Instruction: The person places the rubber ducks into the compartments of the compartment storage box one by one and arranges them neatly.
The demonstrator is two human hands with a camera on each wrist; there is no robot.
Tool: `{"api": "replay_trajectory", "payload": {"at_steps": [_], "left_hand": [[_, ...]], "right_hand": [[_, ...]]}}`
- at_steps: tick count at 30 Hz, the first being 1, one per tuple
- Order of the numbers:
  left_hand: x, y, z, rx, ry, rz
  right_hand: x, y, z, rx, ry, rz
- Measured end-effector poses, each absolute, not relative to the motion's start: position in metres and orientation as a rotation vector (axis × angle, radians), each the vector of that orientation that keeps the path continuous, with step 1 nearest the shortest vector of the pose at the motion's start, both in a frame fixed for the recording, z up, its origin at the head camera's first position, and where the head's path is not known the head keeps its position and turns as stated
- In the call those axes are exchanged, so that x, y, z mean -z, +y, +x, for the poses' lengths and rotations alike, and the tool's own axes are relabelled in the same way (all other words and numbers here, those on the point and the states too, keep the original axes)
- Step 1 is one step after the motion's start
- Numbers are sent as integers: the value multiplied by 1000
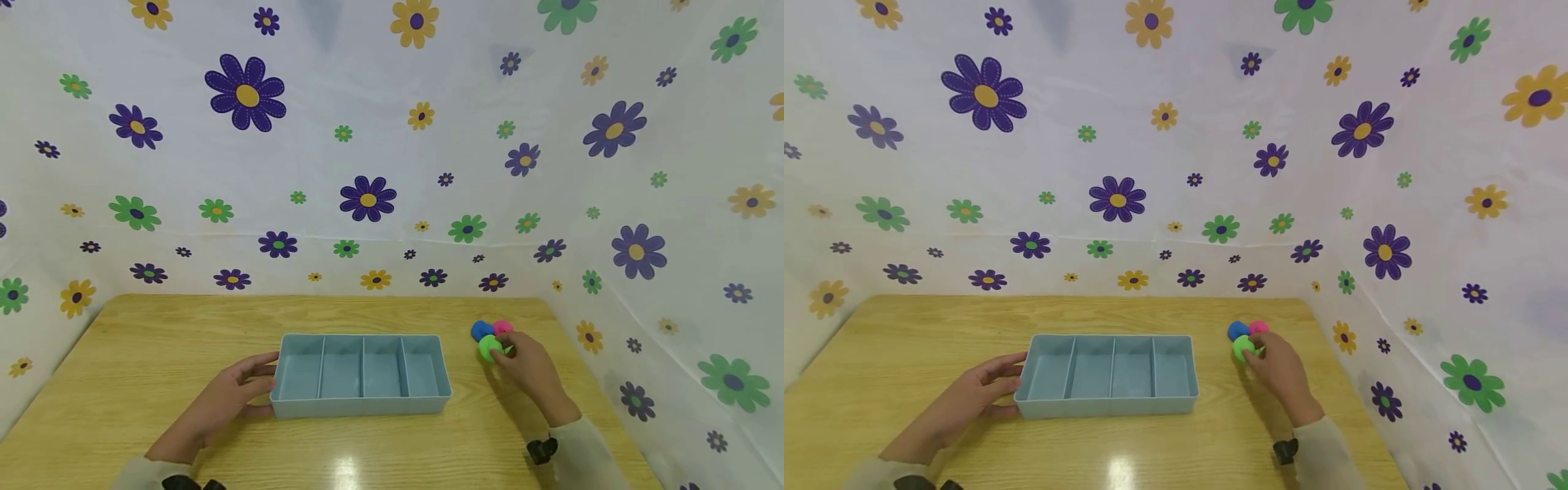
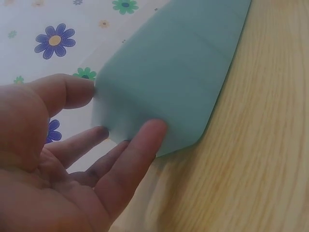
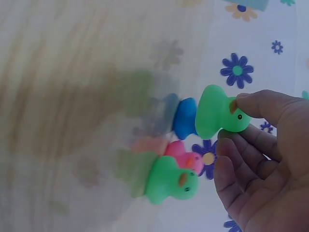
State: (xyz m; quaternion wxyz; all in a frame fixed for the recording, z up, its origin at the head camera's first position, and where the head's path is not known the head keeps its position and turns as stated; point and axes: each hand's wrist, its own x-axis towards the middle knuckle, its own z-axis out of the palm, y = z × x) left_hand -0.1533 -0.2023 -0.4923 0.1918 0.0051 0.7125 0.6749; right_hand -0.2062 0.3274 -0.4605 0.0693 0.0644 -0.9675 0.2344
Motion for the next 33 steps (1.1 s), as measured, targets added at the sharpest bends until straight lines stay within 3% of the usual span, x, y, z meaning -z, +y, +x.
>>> {"api": "replay_trajectory", "payload": {"at_steps": [15,33], "left_hand": [[490,-195,-151,-1892,2079,-69],[482,-187,-147,-1933,2077,-65]], "right_hand": [[416,275,-195,-771,-2836,352],[396,217,-187,-969,-2759,549]]}}
